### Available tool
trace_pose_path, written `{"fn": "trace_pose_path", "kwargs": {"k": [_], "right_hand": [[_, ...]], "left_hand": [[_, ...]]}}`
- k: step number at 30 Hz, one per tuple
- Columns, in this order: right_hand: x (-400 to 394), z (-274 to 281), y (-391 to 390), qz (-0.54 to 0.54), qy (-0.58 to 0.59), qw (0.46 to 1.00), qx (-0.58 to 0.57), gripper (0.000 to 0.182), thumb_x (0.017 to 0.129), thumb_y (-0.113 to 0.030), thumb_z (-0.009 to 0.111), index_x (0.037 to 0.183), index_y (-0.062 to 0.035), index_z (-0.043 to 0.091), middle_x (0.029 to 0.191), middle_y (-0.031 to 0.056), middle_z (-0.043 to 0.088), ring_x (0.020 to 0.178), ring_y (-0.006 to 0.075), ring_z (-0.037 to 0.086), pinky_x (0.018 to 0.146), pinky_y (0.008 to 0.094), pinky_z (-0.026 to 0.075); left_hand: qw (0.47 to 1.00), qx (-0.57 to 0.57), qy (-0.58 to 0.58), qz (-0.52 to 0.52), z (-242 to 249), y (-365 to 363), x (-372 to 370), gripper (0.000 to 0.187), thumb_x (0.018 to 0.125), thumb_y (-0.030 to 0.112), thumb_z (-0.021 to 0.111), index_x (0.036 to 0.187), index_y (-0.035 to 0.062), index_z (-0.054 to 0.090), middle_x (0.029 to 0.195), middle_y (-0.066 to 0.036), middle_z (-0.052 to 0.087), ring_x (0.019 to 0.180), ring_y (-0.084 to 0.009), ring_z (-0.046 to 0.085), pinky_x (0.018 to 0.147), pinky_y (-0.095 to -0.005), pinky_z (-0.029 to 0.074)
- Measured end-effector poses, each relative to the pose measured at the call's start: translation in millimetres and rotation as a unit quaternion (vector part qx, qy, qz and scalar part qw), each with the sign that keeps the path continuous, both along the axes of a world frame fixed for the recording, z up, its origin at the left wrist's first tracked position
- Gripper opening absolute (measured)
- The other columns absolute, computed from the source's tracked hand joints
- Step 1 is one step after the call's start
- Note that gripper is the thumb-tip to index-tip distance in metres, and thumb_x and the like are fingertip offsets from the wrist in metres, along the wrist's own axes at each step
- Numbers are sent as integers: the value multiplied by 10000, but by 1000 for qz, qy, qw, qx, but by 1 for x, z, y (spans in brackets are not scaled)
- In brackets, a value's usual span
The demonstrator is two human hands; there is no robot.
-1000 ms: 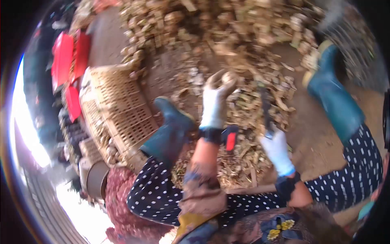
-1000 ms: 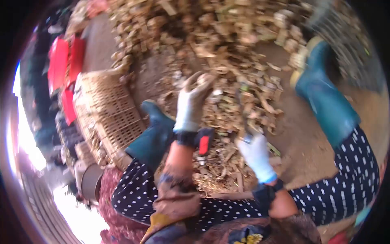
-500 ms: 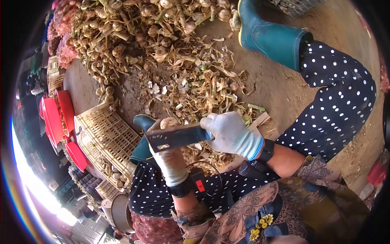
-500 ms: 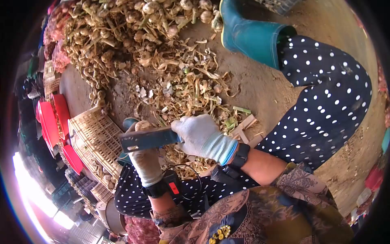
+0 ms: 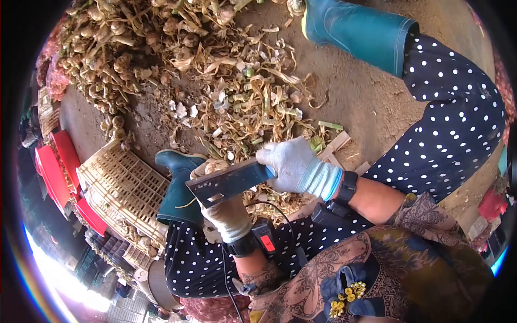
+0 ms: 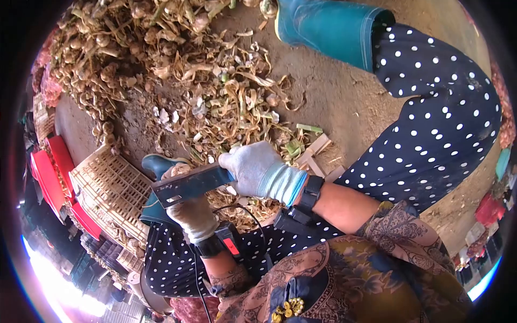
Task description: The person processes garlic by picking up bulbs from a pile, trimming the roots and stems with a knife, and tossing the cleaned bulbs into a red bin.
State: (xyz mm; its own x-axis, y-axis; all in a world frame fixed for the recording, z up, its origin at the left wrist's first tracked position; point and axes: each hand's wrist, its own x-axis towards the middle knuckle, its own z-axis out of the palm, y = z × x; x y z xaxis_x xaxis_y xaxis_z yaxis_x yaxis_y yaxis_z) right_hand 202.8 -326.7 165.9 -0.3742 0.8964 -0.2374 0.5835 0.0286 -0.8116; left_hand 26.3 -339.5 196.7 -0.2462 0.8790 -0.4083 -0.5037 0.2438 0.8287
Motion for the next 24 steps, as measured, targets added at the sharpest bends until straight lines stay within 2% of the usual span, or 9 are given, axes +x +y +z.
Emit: {"fn": "trace_pose_path", "kwargs": {"k": [3,11,13,14,16,19,21,22,24], "right_hand": [[0,-8,1,-10,26,1000,-4,158,723,-212,639,867,-148,645,731,103,652,705,295,671,611,420,525],[11,-37,13,-95,-87,983,-133,219,754,-230,590,876,-80,692,718,183,660,697,363,660,638,464,521],[14,-30,13,-107,-63,984,-130,222,759,-224,581,879,-71,690,704,184,654,676,369,653,629,463,516],[14,-21,13,-113,-66,983,-131,218,762,-221,570,887,-92,694,694,174,651,663,361,649,621,460,511],[14,-2,15,-135,-9,983,-128,195,766,-217,554,867,-118,688,679,163,642,653,355,644,613,463,505],[7,-6,19,-182,67,979,-57,140,772,-212,554,794,-103,638,642,174,601,615,381,605,571,474,477],[14,-12,22,-194,88,975,-67,119,771,-198,580,783,-88,626,637,174,597,609,389,598,551,463,471],[19,-15,25,-201,82,974,-66,130,763,-202,608,810,-85,640,649,175,607,623,385,608,556,463,476],[24,-18,28,-230,60,966,-101,167,755,-215,633,850,-80,659,674,181,622,646,378,621,569,450,488]], "left_hand": [[996,29,77,-22,-5,3,-1,511,731,238,710,1128,-5,498,1073,-130,590,1025,-239,593,931,-358,473],[992,20,-99,71,27,12,-35,415,761,109,666,1120,-32,513,1040,-121,583,929,-236,597,819,-329,502],[881,152,-440,86,44,8,-86,465,791,127,654,1184,-50,479,1055,-127,581,938,-244,595,891,-404,493],[827,306,-438,177,57,17,-103,487,754,166,638,1163,-51,487,1074,-173,574,950,-303,567,916,-478,465],[808,282,-364,368,81,17,-127,731,748,254,693,1351,-50,412,1235,-225,565,1101,-330,546,957,-457,455],[950,98,-295,-31,-9,49,-195,644,872,414,629,1342,11,453,1239,-132,588,1075,-251,557,900,-418,482],[995,18,-46,85,-35,122,-97,360,913,388,598,1063,62,595,1028,-93,626,924,-266,578,812,-413,483],[990,-53,-97,84,-54,150,-75,256,896,234,647,1065,50,592,1108,-134,572,951,-254,559,770,-349,502],[980,-187,2,67,-112,209,-54,670,834,367,718,1345,26,451,1347,-196,474,1200,-306,483,961,-382,421]]}}
